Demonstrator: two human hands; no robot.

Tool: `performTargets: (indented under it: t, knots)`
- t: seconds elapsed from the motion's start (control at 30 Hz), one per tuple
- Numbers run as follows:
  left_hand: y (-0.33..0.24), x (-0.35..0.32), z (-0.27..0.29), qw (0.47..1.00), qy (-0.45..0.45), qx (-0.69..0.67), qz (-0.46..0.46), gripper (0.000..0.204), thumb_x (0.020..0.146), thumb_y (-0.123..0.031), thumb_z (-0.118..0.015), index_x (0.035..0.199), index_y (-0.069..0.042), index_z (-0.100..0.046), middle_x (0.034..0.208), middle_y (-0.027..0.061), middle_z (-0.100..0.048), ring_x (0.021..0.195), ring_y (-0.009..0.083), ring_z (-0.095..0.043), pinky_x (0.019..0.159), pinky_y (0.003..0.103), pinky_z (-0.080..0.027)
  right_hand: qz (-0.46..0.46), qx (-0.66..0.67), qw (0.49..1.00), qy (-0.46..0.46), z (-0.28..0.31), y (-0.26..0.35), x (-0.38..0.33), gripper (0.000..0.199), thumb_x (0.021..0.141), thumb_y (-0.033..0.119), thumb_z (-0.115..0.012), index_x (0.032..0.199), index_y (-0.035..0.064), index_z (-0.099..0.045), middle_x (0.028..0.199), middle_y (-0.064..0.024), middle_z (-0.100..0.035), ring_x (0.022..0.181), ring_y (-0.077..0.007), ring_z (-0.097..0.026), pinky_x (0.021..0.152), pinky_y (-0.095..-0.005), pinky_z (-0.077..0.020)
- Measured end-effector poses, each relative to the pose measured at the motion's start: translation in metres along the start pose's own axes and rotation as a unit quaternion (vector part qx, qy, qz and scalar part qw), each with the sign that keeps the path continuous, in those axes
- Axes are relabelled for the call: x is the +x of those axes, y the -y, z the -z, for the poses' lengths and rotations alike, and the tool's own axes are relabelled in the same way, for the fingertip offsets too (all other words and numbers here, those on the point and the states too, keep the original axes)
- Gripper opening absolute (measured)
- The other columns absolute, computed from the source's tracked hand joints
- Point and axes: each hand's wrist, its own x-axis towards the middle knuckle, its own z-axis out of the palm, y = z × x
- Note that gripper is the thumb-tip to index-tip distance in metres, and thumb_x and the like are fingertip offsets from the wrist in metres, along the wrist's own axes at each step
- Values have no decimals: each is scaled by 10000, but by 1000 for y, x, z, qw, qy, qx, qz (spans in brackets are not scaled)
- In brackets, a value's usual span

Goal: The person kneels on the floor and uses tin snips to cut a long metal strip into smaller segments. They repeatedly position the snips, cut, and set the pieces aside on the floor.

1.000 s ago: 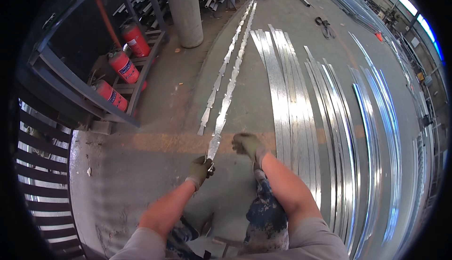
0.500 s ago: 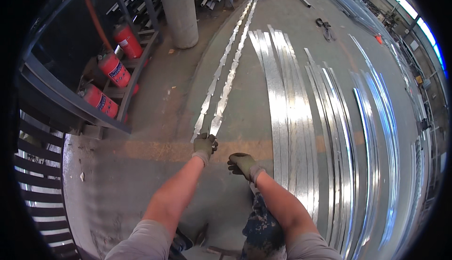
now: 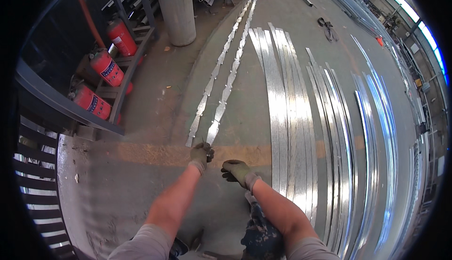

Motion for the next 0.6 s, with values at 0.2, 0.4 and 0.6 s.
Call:
performTargets:
  t: [0.2, 0.4, 0.6]
  knots:
    - [-45, 33, -3, 995, -31, 97, 0, 71, 1053, -99, -661, 1079, -47, -701, 783, 78, -697, 554, 167, -614, 443, 326, -425, 18, -11, 1000, 15, 4, -3, 16, 450, 1068, 319, -742, 1434, 62, -697, 1216, -92, -794, 1003, -211, -782, 852, -363, -639]
    - [19, 53, 17, 994, -41, 87, 61, 73, 1068, -100, -679, 1107, -42, -700, 865, 122, -713, 693, 257, -724, 591, 393, -631, 17, -4, 1000, 17, -7, -2, -5, 529, 1055, 337, -760, 1482, 40, -664, 1250, -112, -780, 1074, -225, -767, 940, -370, -625]
    - [47, 95, 29, 981, -144, -4, 128, 184, 1019, -82, -725, 1188, -8, -721, 908, 151, -746, 702, 319, -734, 537, 467, -579, 14, 11, 1000, 22, -9, 3, -11, 516, 1047, 341, -788, 1455, 46, -673, 1280, -114, -770, 1103, -218, -760, 979, -357, -618]
